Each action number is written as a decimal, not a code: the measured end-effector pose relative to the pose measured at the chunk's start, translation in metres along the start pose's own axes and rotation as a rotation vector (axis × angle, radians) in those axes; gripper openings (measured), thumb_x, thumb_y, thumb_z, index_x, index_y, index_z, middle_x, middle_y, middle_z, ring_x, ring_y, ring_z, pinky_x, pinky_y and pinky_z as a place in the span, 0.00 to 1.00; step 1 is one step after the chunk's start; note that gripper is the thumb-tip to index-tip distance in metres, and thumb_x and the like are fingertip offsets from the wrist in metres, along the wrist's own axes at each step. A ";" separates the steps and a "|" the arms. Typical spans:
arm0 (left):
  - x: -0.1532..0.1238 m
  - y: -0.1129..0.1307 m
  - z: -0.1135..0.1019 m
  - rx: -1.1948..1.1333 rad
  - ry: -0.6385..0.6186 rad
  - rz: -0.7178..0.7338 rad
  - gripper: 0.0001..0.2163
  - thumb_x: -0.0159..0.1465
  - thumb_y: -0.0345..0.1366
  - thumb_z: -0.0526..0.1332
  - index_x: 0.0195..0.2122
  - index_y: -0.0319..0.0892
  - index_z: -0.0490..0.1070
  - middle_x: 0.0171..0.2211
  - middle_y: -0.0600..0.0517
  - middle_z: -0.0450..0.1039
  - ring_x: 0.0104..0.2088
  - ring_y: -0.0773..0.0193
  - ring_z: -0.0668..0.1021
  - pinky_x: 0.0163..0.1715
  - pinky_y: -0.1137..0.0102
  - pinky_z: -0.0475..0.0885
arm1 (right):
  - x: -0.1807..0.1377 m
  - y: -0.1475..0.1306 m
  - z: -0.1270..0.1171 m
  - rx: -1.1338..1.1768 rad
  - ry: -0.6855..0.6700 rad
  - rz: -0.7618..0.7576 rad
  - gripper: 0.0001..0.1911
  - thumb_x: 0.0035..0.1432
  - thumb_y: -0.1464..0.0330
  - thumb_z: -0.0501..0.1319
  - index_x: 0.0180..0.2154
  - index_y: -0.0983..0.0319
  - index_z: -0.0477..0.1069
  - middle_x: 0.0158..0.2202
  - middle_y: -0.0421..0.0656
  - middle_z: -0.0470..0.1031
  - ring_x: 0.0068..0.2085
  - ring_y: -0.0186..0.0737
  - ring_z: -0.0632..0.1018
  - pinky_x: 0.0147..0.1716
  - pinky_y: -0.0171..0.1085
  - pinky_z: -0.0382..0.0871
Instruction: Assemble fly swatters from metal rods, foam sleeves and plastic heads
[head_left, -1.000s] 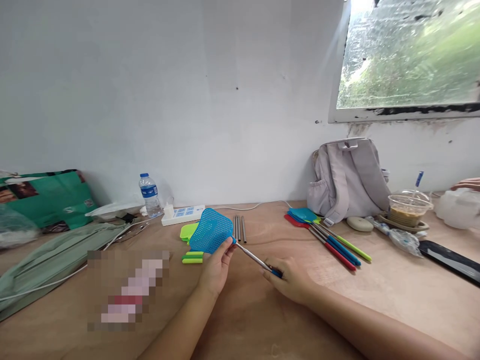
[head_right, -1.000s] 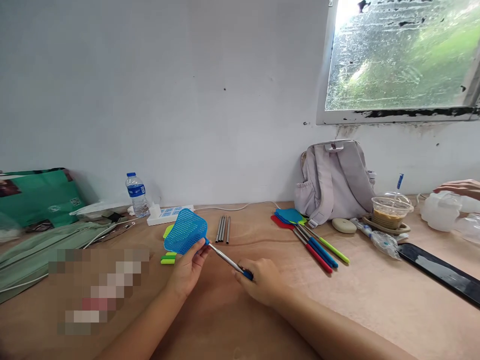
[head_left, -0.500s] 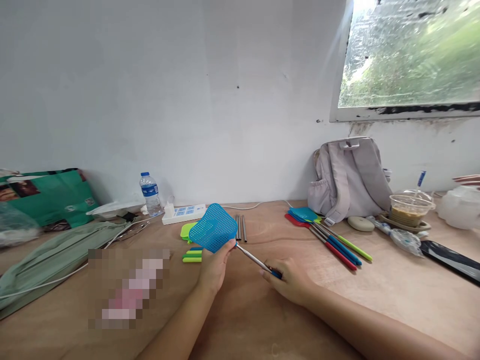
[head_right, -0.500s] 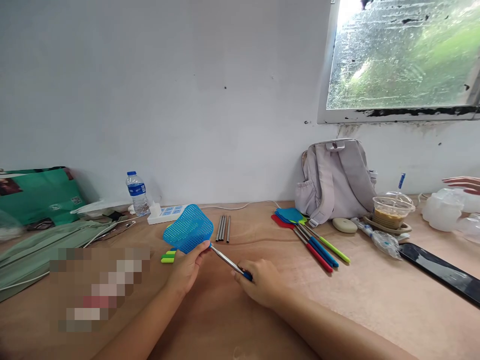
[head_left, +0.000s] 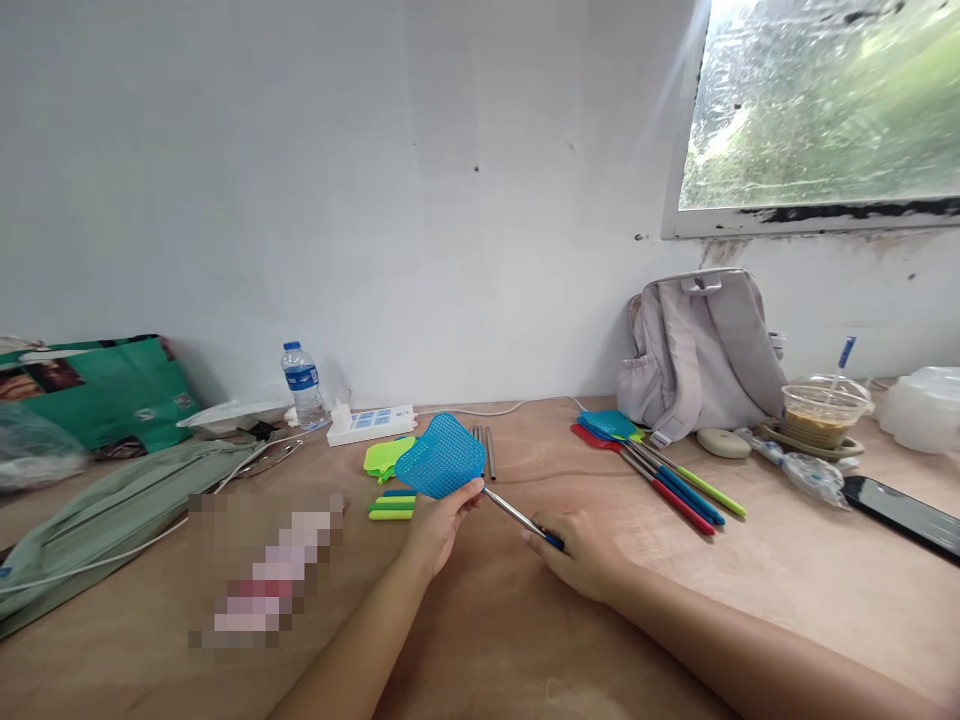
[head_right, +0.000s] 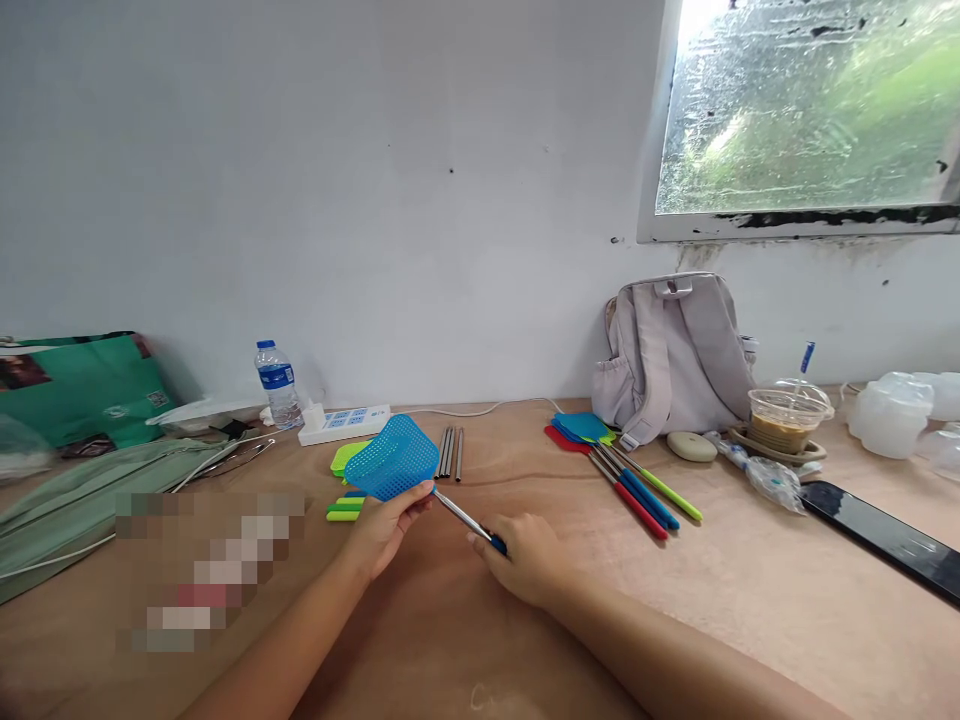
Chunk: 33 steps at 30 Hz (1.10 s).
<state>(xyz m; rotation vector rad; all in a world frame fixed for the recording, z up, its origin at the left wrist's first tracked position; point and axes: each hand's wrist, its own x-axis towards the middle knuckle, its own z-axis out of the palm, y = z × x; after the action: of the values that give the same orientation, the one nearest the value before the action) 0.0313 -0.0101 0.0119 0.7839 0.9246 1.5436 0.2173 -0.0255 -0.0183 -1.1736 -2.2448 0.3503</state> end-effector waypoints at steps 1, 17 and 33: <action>0.000 0.001 0.001 0.004 -0.005 -0.005 0.12 0.34 0.28 0.71 0.20 0.36 0.72 0.20 0.53 0.73 0.22 0.69 0.74 0.25 0.73 0.69 | 0.000 0.000 0.000 -0.004 -0.004 0.000 0.16 0.58 0.61 0.49 0.23 0.60 0.65 0.20 0.39 0.69 0.22 0.33 0.68 0.22 0.31 0.51; 0.002 0.014 -0.003 0.043 -0.121 -0.022 0.13 0.37 0.30 0.71 0.25 0.36 0.72 0.23 0.51 0.75 0.25 0.64 0.76 0.27 0.70 0.72 | 0.001 -0.001 0.002 -0.024 0.014 0.009 0.14 0.58 0.62 0.50 0.23 0.60 0.63 0.20 0.39 0.68 0.23 0.33 0.67 0.23 0.31 0.50; 0.013 0.028 -0.012 0.043 0.203 0.054 0.14 0.47 0.26 0.67 0.35 0.42 0.71 0.32 0.52 0.77 0.30 0.65 0.78 0.29 0.71 0.74 | 0.002 -0.006 0.000 -0.117 -0.053 0.027 0.18 0.60 0.59 0.45 0.25 0.60 0.63 0.22 0.41 0.70 0.24 0.34 0.70 0.23 0.31 0.51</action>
<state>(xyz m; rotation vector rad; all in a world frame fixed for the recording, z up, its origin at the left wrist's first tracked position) 0.0057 -0.0015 0.0314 0.6965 1.0958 1.6780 0.2126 -0.0277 -0.0146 -1.2696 -2.3241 0.2664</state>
